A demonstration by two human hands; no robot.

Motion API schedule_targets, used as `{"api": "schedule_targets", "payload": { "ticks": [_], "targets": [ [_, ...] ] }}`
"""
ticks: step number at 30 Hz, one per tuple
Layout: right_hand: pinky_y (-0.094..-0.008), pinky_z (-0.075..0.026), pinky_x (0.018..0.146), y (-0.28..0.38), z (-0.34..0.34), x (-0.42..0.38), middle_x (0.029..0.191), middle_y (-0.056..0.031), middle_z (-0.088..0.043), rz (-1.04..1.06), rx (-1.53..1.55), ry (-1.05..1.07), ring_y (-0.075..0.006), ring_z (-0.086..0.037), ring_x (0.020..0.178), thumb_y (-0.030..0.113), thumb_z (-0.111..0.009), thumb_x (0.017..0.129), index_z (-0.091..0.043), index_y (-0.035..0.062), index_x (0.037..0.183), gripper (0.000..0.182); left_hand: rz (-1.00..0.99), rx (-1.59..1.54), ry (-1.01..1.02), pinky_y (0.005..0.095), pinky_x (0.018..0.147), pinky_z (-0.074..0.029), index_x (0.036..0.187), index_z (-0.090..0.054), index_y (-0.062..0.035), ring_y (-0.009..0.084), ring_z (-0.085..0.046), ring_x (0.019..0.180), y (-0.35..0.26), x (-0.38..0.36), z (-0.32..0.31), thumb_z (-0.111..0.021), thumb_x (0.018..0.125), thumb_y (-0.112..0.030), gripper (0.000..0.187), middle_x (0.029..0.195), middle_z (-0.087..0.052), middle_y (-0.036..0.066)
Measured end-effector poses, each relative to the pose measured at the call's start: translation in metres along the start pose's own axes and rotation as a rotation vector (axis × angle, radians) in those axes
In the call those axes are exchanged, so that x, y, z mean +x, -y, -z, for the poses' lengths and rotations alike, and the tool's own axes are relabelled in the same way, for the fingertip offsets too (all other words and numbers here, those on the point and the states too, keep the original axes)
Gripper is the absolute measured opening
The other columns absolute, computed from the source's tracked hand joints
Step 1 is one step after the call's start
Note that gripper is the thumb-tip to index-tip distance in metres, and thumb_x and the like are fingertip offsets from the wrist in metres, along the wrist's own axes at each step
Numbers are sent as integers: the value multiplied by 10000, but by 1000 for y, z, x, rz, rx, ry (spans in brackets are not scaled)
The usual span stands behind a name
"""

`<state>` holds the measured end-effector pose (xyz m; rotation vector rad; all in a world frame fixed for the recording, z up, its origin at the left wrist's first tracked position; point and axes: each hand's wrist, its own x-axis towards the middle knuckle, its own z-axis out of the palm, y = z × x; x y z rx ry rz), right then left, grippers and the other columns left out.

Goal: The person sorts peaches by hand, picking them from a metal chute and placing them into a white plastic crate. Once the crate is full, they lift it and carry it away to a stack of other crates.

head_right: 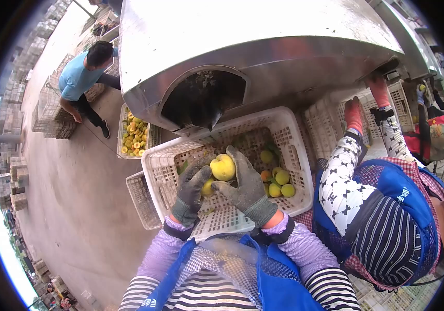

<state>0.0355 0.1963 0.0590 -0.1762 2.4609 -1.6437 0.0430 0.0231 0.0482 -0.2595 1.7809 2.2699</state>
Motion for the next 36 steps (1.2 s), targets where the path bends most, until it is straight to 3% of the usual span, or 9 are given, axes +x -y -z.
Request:
{"api": "schedule_targets", "payload": {
  "ticks": [2,4,8,10,14,19,24,30,36],
  "targets": [
    [-382,-507,950,24,2,32,1302,-217,-560,48,-9,-37,-321,-595,1170,246,-849,697,-471,6,1360,800,-409,365,45,323,884,-511,1248,-591,23,214,-635,993,-25,30,16,-560,971,-200,357,1131,-656,149],
    [-391,-523,910,50,8,74,1253,-209,-584,97,-53,-64,-325,-616,1122,257,-849,696,-514,13,1322,750,-426,368,-86,353,902,-513,1261,-556,47,250,-624,1042,-47,45,14,-506,978,-118,331,1170,-630,176],
    [-435,-530,763,17,-8,143,1044,-155,-634,153,-625,-223,-348,-641,925,442,-796,728,-613,73,1171,605,-316,174,-204,365,940,-508,1317,-502,56,270,-602,1121,-9,49,17,-480,974,-65,365,1236,-594,188],
    [-432,-527,742,12,-13,165,1000,-151,-645,45,-730,-167,-339,-641,900,468,-777,739,-632,84,1118,559,-5,-240,-184,357,973,-490,1351,-482,47,236,-582,1160,-11,49,20,-506,931,-18,426,1287,-572,169],
    [-431,-523,706,10,-26,211,910,-148,-662,153,-658,-199,-325,-650,854,460,-765,753,-646,90,1040,484,-331,366,-99,347,989,-486,1366,-475,40,228,-574,1181,-18,50,36,-579,877,39,500,1299,-573,152],
    [-426,-528,717,8,-22,247,918,-148,-658,141,-636,-129,-340,-654,838,417,-776,770,-631,72,1108,504,6,-397,-134,327,982,-504,1347,-492,48,228,-582,1168,-19,76,38,-550,923,52,428,1289,-574,158],
    [-422,-538,789,44,-23,153,1116,-179,-613,269,-462,79,-344,-646,944,429,-816,707,-517,110,1366,791,-44,-475,-93,345,943,-525,1251,-534,47,210,-616,1095,-26,82,47,-473,993,-148,329,1241,-592,161],
    [-414,-545,757,10,-42,109,1051,-135,-647,246,-494,-67,-335,-656,885,391,-824,681,-630,91,1193,625,85,-347,-70,338,950,-498,1313,-519,-4,189,-597,1097,6,77,56,-469,1010,-220,375,1263,-583,128],
    [-428,-534,725,-42,-51,203,984,-135,-671,49,-777,-111,-328,-660,820,403,-809,708,-669,82,1107,531,135,-648,-211,399,1007,-410,1430,-447,-67,220,-539,1182,72,80,54,-511,1000,-338,512,1310,-574,87]
  ]
}}
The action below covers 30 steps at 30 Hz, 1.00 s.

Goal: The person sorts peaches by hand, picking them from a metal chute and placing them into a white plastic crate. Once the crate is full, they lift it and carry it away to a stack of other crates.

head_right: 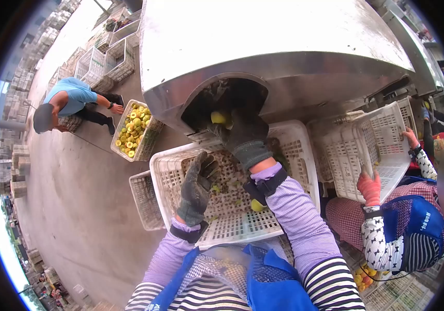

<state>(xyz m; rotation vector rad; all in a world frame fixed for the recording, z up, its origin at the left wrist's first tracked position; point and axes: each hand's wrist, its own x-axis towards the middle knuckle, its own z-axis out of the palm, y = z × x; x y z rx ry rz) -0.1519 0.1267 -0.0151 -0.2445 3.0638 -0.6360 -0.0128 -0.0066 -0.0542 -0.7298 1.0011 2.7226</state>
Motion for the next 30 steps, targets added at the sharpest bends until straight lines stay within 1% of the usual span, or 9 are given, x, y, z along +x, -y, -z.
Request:
{"api": "schedule_targets", "payload": {
  "ticks": [3,6,9,13,16,20,23,26,30],
  "targets": [
    [-421,-531,733,-7,-31,49,980,-119,-674,325,-29,-258,-322,-662,827,423,-786,741,-678,88,1088,494,140,66,-106,399,1006,-406,1464,-399,-87,222,-528,1194,32,8,28,-527,995,-346,551,1346,-542,87],
    [-418,-529,747,-34,-18,52,956,-115,-687,292,250,-293,-327,-669,838,453,-743,781,-690,94,1055,455,284,207,-193,380,1029,-395,1470,-372,-91,216,-509,1225,77,19,39,-510,1005,-359,554,1359,-529,71],
    [-433,-530,757,-103,-27,0,929,-127,-702,24,331,-51,-333,-679,855,448,-708,817,-695,101,1037,411,505,489,-240,373,1036,-401,1505,-303,-114,253,-514,1245,146,38,54,-523,984,-403,635,1408,-488,125],
    [-458,-532,782,-212,-102,-78,938,-150,-703,-214,-234,414,-357,-679,857,261,-575,907,-691,108,993,210,691,1108,22,408,1056,-407,1536,-233,-148,332,-459,1316,247,66,82,-579,927,-469,770,1514,-358,183],
    [-459,-527,814,-298,-202,-122,979,-170,-692,-342,-211,518,-365,-667,905,195,-562,885,-686,88,977,188,706,1486,52,431,1028,-442,1530,-254,-163,383,-499,1276,298,84,59,-594,894,-494,794,1476,-412,210],
    [-451,-512,861,-306,-234,-137,1066,-193,-664,-73,-290,215,-361,-638,995,169,-576,863,-651,50,1065,247,700,1842,-137,446,1009,-456,1513,-304,-232,369,-543,1234,325,79,9,-645,827,-521,819,1386,-481,248],
    [-449,-489,913,-311,-247,-146,1108,-204,-645,-122,-312,297,-353,-614,1057,150,-581,858,-608,30,1141,308,562,1710,82,451,957,-492,1357,-526,-204,367,-606,1146,367,98,65,-562,882,-445,534,1246,-618,172],
    [-445,-480,928,-287,-219,-133,1145,-203,-626,-379,-177,366,-358,-596,1092,184,-640,833,-566,49,1204,401,680,1547,-77,449,939,-500,1236,-619,-163,361,-628,1087,307,86,17,-621,858,-390,441,1221,-627,166],
    [-426,-493,907,-268,-175,-122,1154,-187,-614,-386,88,423,-372,-593,1086,280,-764,745,-543,84,1231,570,483,1542,310,434,958,-492,1336,-533,-152,359,-581,1177,335,101,58,-694,836,-331,555,1291,-589,167]
  ]
}}
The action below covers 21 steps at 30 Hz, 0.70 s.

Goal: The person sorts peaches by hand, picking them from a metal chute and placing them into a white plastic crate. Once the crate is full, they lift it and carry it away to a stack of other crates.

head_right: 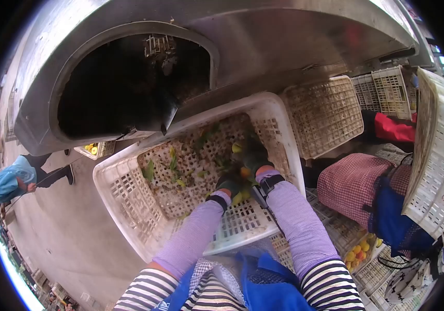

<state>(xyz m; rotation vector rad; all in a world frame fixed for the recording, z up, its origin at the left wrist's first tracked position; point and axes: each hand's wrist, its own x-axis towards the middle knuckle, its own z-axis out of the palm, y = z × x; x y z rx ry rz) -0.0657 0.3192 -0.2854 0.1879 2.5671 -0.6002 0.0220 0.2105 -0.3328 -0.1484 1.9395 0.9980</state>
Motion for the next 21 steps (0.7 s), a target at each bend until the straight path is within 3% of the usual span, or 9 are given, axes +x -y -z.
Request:
{"api": "schedule_targets", "payload": {
  "ticks": [2,5,7,8,12,15,16,19,21],
  "targets": [
    [-428,-485,931,2,21,-16,1202,-180,-593,140,67,22,-375,-582,1110,296,-798,708,-508,87,1288,681,-393,-163,143,418,915,-518,1298,-553,-107,331,-613,1119,59,34,-1,-641,888,-249,443,1274,-603,158],
    [-429,-472,975,44,83,-60,1295,-177,-557,336,162,145,-376,-559,1166,307,-821,683,-451,85,1376,817,-137,-1081,396,395,919,-536,1379,-473,-90,300,-602,1146,40,-78,92,-591,931,-184,473,1295,-587,146],
    [-428,-479,960,76,117,-99,1277,-180,-567,491,314,166,-373,-569,1155,308,-819,680,-454,81,1366,809,-145,-1435,371,397,943,-542,1402,-442,-52,279,-596,1157,19,-146,137,-588,956,-218,497,1293,-575,161],
    [-417,-482,947,85,122,-113,1246,-177,-582,431,214,204,-357,-585,1139,305,-832,663,-459,82,1361,822,-42,-1514,463,421,986,-526,1408,-423,-25,293,-570,1200,30,-167,150,-580,971,-301,540,1331,-543,189],
    [-382,-487,946,150,148,-154,1224,-170,-608,465,515,382,-326,-608,1124,267,-842,657,-480,86,1351,804,-230,-1706,231,399,869,-588,1371,-444,-18,294,-647,1066,-6,-251,169,-636,912,-434,648,1250,-587,190],
    [-373,-499,916,168,144,-169,1179,-153,-635,677,584,62,-311,-631,1080,266,-850,664,-502,76,1328,773,-437,-1739,280,413,865,-589,1361,-448,-16,309,-642,1068,-9,-272,180,-663,878,-475,700,1248,-583,198],
    [-369,-496,930,169,147,-175,1186,-157,-635,637,652,188,-298,-626,1105,270,-848,680,-516,66,1327,756,-432,-1728,284,428,862,-587,1348,-457,-17,317,-635,1079,-6,-273,181,-668,853,-527,742,1251,-577,203],
    [-361,-489,956,189,173,-195,1240,-168,-618,571,522,217,-296,-611,1136,296,-824,718,-531,63,1332,719,-491,-1590,173,406,864,-580,1347,-453,-14,285,-631,1068,-38,-299,203,-630,864,-566,754,1253,-575,188],
    [-377,-492,953,191,172,-198,1207,-165,-629,490,402,61,-310,-616,1112,325,-780,768,-524,67,1356,692,-587,-1449,12,393,867,-566,1340,-449,-6,261,-622,1064,-31,-302,202,-604,872,-587,762,1261,-570,181]
  ]
}}
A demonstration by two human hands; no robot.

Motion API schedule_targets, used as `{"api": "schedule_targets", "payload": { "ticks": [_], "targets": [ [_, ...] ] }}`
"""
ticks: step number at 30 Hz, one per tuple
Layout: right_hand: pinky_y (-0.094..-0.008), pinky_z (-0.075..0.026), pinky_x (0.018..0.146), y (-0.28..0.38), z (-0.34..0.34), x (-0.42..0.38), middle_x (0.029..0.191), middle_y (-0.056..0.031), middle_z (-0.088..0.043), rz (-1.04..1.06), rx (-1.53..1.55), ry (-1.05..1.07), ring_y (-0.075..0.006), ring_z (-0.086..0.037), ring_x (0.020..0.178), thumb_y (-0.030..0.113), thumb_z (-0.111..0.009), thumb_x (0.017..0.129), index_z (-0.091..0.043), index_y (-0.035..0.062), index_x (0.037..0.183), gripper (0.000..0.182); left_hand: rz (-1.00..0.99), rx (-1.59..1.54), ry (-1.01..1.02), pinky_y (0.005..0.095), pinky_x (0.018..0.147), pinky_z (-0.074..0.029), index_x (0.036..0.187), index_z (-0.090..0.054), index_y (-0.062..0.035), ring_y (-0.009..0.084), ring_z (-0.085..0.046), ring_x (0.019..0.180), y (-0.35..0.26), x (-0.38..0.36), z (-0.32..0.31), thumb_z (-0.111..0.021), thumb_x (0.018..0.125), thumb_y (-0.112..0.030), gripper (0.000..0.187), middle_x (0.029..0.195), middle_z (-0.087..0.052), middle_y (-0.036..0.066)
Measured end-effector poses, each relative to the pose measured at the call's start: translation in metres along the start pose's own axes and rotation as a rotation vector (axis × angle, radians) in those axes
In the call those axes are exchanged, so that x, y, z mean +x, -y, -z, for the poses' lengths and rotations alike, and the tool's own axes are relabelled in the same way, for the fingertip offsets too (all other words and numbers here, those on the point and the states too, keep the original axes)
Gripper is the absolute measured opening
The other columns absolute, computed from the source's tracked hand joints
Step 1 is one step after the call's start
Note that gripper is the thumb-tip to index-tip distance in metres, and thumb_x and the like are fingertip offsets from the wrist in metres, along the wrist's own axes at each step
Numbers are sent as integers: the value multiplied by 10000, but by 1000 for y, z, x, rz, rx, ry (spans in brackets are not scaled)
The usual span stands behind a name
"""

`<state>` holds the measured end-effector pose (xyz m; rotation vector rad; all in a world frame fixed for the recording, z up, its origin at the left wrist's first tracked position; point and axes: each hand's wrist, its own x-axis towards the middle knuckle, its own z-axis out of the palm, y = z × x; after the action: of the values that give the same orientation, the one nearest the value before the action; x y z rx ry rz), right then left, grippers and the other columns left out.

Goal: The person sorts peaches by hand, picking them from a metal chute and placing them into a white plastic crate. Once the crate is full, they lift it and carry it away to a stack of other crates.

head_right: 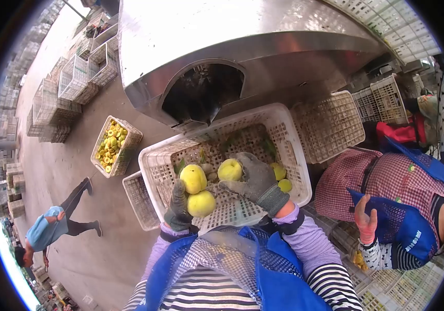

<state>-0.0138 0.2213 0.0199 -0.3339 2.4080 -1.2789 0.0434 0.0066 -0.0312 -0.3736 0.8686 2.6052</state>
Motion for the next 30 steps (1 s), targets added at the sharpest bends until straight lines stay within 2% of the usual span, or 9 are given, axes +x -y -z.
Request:
{"api": "schedule_targets", "payload": {
  "ticks": [4,9,12,15,20,24,25,28,30],
  "targets": [
    [-362,-523,906,6,-8,-2,1234,-179,-594,-21,-74,-74,-300,-601,1139,244,-809,756,-523,62,1370,701,-103,353,33,366,868,-540,1323,-445,-4,225,-607,1045,-1,-8,-5,-574,886,-594,745,1278,-562,164],
    [-337,-529,861,0,-11,-4,1176,-130,-575,114,-3,-165,-275,-592,1104,161,-805,748,-528,68,1368,686,-97,189,42,368,863,-544,1314,-455,-22,228,-609,1040,-2,-4,-9,-560,895,-598,720,1284,-564,165],
    [-403,-529,858,4,-19,-9,1217,-159,-579,90,-3,-165,-317,-629,1007,188,-789,736,-545,63,1342,665,-65,53,21,371,876,-556,1314,-464,-25,231,-618,1057,-1,-6,-9,-547,898,-615,726,1277,-570,167],
    [-408,-538,796,0,-24,-6,1142,-150,-606,191,-94,-290,-297,-641,965,277,-811,735,-579,53,1290,642,-46,-101,15,385,867,-574,1326,-475,-21,243,-641,1033,2,-5,-4,-512,906,-649,756,1226,-596,166],
    [-428,-530,709,0,-34,59,999,-122,-651,236,-525,-565,-312,-658,836,502,-806,683,-631,73,1151,658,-23,-297,-44,385,778,-607,1311,-500,-20,262,-687,885,11,-12,19,-415,927,-687,774,1064,-664,149],
    [-431,-519,672,14,-33,124,990,-115,-656,88,-716,-446,-312,-652,801,467,-782,718,-657,69,1001,504,-31,-3,-252,342,736,-620,1295,-503,-16,219,-690,896,8,-18,7,-507,899,-659,755,1129,-640,136],
    [-424,-517,660,13,-33,140,995,-113,-657,47,-750,-404,-308,-651,792,442,-772,738,-667,66,952,445,-57,21,-230,334,728,-619,1280,-513,-3,208,-691,879,5,-19,4,-535,938,-574,665,1098,-648,129],
    [-421,-513,659,-13,-37,198,1011,-126,-643,368,-789,-732,-305,-636,794,414,-754,763,-651,62,946,410,-31,15,-239,321,715,-618,1266,-525,7,198,-692,869,4,-13,4,-541,967,-504,592,1056,-659,123],
    [-418,-507,685,-5,-31,201,1032,-122,-633,335,-755,-633,-296,-623,827,421,-765,755,-646,64,1000,449,-28,-88,-259,321,702,-621,1290,-515,20,203,-698,876,0,-9,-1,-557,978,-402,526,1065,-668,141]
  ]
}}
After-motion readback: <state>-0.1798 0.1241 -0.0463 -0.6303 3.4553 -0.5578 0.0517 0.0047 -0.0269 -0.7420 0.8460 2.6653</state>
